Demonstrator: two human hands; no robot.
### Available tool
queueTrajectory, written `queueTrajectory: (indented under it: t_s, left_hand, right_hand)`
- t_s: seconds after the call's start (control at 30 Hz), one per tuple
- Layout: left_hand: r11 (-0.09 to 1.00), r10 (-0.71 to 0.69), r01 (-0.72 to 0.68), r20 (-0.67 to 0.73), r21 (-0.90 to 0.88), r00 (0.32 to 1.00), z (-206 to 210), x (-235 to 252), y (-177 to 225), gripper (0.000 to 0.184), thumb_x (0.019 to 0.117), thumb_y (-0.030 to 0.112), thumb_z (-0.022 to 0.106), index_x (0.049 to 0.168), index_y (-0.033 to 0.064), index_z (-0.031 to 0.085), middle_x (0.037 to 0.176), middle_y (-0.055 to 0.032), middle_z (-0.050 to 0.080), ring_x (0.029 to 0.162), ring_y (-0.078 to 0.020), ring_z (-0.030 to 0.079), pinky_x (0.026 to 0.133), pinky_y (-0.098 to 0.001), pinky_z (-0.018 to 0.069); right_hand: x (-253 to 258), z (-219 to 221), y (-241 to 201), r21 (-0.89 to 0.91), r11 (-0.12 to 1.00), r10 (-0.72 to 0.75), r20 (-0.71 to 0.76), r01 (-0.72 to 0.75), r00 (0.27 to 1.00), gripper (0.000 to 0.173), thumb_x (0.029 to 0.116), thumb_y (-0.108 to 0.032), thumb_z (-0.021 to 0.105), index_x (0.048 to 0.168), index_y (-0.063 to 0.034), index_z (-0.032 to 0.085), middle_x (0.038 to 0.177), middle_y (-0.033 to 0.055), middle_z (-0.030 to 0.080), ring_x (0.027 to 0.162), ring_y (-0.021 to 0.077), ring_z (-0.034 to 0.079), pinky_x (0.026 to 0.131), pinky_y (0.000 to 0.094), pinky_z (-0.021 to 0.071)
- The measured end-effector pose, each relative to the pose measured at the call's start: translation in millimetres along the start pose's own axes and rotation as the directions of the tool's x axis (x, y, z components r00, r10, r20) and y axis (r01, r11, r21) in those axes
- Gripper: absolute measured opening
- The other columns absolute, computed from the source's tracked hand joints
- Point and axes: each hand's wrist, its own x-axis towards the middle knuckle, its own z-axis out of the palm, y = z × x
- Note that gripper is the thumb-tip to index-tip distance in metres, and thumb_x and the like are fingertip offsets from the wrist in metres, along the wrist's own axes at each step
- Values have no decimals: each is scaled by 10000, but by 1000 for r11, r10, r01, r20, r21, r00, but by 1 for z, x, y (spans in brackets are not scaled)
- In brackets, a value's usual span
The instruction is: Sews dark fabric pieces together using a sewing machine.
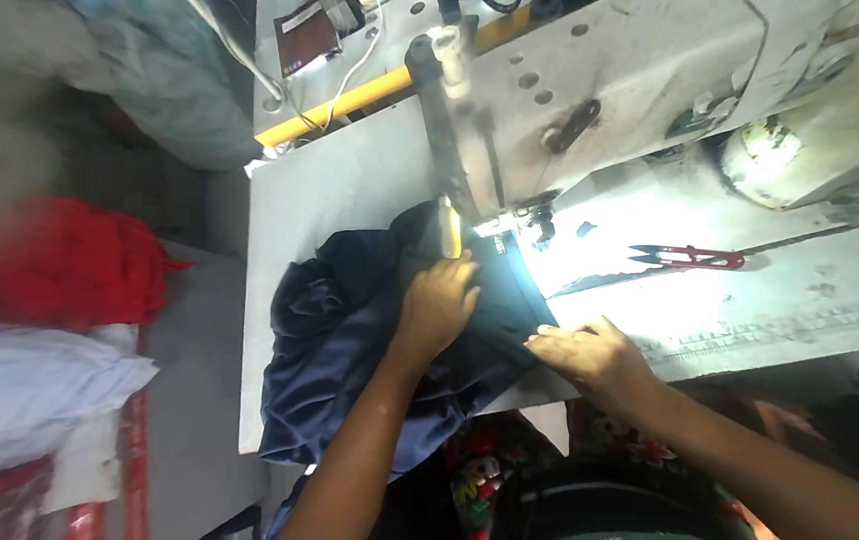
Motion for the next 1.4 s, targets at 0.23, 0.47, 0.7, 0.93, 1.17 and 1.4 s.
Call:
queueTrajectory:
  t_s: [0.23, 0.47, 0.7, 0.93, 1.17, 1.4]
  left_hand:
    - [995, -89, 92, 82, -32, 993, -5, 25, -19, 348, 1036, 202, 556, 1329, 32, 638, 1391, -166, 635, 1347, -383, 555, 1072, -592, 429]
    - [989, -149, 147, 99, 19, 984, -10, 43, -31, 410, 1051, 222, 544, 1280, -108, 623, 1330, -285, 631, 1312, -432, 567, 1127, -572, 382]
    - [960, -227, 249, 160, -131, 961, -33, 56, -30, 415, 1043, 207, 591, 1333, -90, 587, 1380, -314, 577, 1366, -464, 497, 1162, -589, 335]
    - [954, 223, -209, 41, -214, 974, -15, 24, -20, 348, 1012, 375, 575, 1090, 106, 781, 1118, -103, 756, 1242, -340, 639, 1150, -664, 329]
    - [895, 389, -375, 12, -243, 921, -42, -4, 17, 177, 940, 233, 680, 845, 108, 761, 820, -46, 695, 896, -210, 690, 1077, -545, 438]
    - [862, 159, -97, 83, -497, 984, -31, -4, 45, 320, 1015, 214, 608, 832, -13, 739, 1124, -121, 716, 1079, -212, 678, 934, -385, 555]
  right_hand:
    - [21, 5, 16, 23, 1000, -2, 27, 2, 1000, 220, 966, -88, 583, 1009, -109, 798, 1028, 43, 795, 969, 220, 751, 773, 423, 549]
    - [42, 10, 31, 82, 997, 4, 36, -7, 999, 204, 925, -87, 618, 1019, -77, 800, 985, 106, 784, 875, 277, 753, 736, 462, 557]
    - [56, 12, 37, 121, 991, 43, 71, -51, 997, 178, 948, -113, 659, 1042, -50, 796, 991, 140, 768, 903, 314, 733, 816, 501, 549]
    - [52, 13, 44, 164, 986, 10, 89, -25, 996, 202, 920, -88, 662, 1068, -58, 796, 1068, 129, 772, 985, 302, 739, 855, 507, 558]
    - [53, -10, 44, 308, 951, -90, 301, -7, 949, 159, 904, -218, 734, 972, -104, 822, 1224, 89, 743, 1218, 252, 667, 1028, 423, 522]
    - [23, -13, 26, 136, 981, -163, 198, 138, 966, 189, 971, -183, 616, 885, -92, 758, 944, 59, 774, 971, 231, 738, 861, 444, 565]
